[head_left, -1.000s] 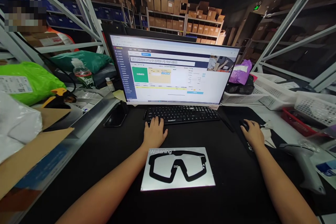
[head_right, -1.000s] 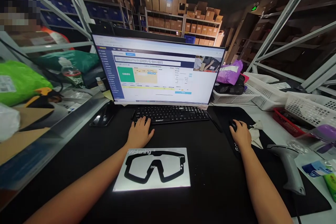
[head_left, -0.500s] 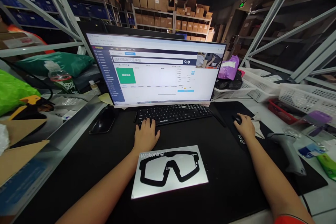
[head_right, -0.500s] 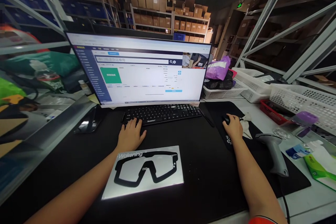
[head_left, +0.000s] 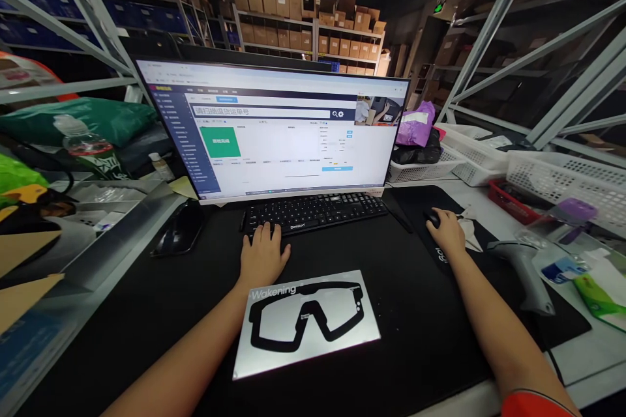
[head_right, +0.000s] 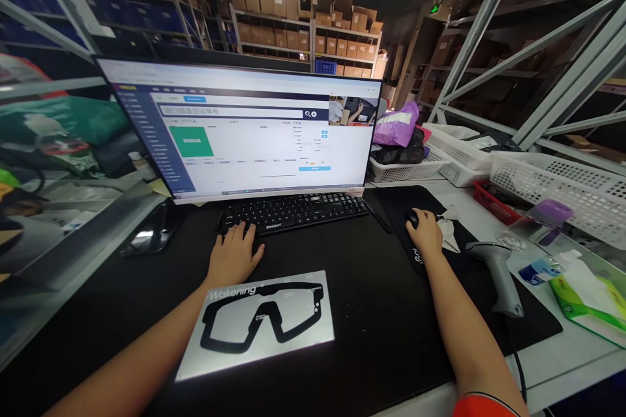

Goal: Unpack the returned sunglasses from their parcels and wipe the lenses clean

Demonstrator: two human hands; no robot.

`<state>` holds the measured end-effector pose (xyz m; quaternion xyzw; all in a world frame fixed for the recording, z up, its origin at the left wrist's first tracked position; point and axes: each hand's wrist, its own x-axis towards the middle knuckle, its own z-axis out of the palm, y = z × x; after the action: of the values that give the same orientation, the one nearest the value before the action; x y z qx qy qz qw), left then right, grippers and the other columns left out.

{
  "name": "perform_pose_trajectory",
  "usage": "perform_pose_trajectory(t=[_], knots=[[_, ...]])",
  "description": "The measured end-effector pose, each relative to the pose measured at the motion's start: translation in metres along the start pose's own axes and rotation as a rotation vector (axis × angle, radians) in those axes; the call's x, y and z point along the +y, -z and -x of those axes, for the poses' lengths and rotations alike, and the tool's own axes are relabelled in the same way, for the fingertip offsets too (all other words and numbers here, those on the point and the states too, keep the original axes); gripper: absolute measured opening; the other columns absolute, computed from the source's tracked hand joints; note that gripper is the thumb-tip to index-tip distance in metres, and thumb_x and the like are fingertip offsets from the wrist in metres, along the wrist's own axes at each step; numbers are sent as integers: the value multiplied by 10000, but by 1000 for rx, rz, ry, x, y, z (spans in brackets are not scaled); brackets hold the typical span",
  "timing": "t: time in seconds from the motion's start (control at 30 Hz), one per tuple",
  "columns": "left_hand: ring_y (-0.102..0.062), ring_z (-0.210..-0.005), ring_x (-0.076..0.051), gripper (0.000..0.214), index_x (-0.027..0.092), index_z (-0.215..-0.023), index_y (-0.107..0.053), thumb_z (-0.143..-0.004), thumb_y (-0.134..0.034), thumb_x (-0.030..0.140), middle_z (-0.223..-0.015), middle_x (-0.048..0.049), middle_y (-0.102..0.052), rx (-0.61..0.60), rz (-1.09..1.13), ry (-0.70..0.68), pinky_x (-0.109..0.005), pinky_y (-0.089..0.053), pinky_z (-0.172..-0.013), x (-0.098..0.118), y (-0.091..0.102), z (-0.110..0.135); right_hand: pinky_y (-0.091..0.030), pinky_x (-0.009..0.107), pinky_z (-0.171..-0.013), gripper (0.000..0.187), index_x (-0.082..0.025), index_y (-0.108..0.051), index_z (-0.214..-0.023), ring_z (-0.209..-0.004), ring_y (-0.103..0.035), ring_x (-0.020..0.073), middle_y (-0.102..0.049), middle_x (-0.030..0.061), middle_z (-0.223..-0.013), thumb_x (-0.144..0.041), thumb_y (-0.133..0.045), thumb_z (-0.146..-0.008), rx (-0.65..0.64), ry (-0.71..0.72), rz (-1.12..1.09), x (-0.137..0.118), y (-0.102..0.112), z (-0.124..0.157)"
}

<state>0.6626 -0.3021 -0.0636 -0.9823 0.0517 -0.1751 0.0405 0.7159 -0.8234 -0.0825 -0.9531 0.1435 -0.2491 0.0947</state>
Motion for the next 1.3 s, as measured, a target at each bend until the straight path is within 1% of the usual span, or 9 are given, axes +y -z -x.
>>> perform_pose_trajectory(t=[0.3,0.57,0.8,0.93,1.03,1.1,1.2,1.3], knots=[[-471,-1399,-401,569,70,-1443,-523,-974,-422,377,-1503,-255,-516,-2,-2,-2,-608,-417,-1098,-1,-1,0,-511,409,-934,478,-224,-626,-1339,-1163,-606,304,-567,130,-1342,-391,-552,-897,-5,9,3,0,0,-1],[-466,-1400,-407,580,58,-1455,-507,-979,-423,378,-1507,-267,-504,-6,-6,-9,-620,-412,-1096,-1,-2,0,-518,412,-899,501,-215,-593,-1375,-1112,-623,308,-557,141,-1343,-401,-554,-911,-12,-7,1,-1,1,1],[-469,-1399,-406,569,61,-1453,-507,-980,-435,369,-1505,-265,-507,0,7,-10,-615,-404,-1102,-1,-2,0,-510,391,-929,471,-218,-600,-1365,-1143,-612,290,-560,135,-1349,-425,-533,-947,-17,33,6,1,-1,0],[-469,-1401,-412,566,57,-1452,-506,-976,-455,358,-1506,-273,-504,-2,27,0,-614,-396,-1109,-1,0,0,-519,397,-921,506,-227,-589,-1376,-1142,-619,292,-555,134,-1355,-454,-547,-926,-20,37,15,3,-3,0],[-465,-1404,-410,564,68,-1453,-507,-965,-486,350,-1512,-270,-500,-9,44,11,-612,-388,-1118,0,1,1,-532,422,-910,558,-213,-583,-1385,-1136,-629,315,-564,150,-1344,-458,-561,-884,-19,38,23,4,-4,0],[-460,-1409,-401,558,84,-1454,-508,-961,-504,345,-1519,-261,-497,-14,57,15,-612,-378,-1127,1,2,1,-537,451,-916,593,-177,-585,-1385,-1132,-634,338,-581,173,-1321,-453,-550,-862,-9,46,28,3,-3,0],[-463,-1406,-386,552,102,-1447,-515,-954,-540,347,-1517,-247,-504,-19,80,18,-593,-370,-1140,0,4,2,-518,522,-972,647,-105,-597,-1367,-1169,-617,396,-597,220,-1295,-470,-520,-838,29,73,37,-2,2,1],[-470,-1397,-365,549,113,-1433,-529,-950,-580,369,-1510,-230,-514,-16,104,23,-548,-359,-1161,-5,10,5,-467,595,-1045,678,-51,-630,-1315,-1249,-563,459,-582,273,-1300,-508,-475,-838,95,118,38,-6,6,5]])
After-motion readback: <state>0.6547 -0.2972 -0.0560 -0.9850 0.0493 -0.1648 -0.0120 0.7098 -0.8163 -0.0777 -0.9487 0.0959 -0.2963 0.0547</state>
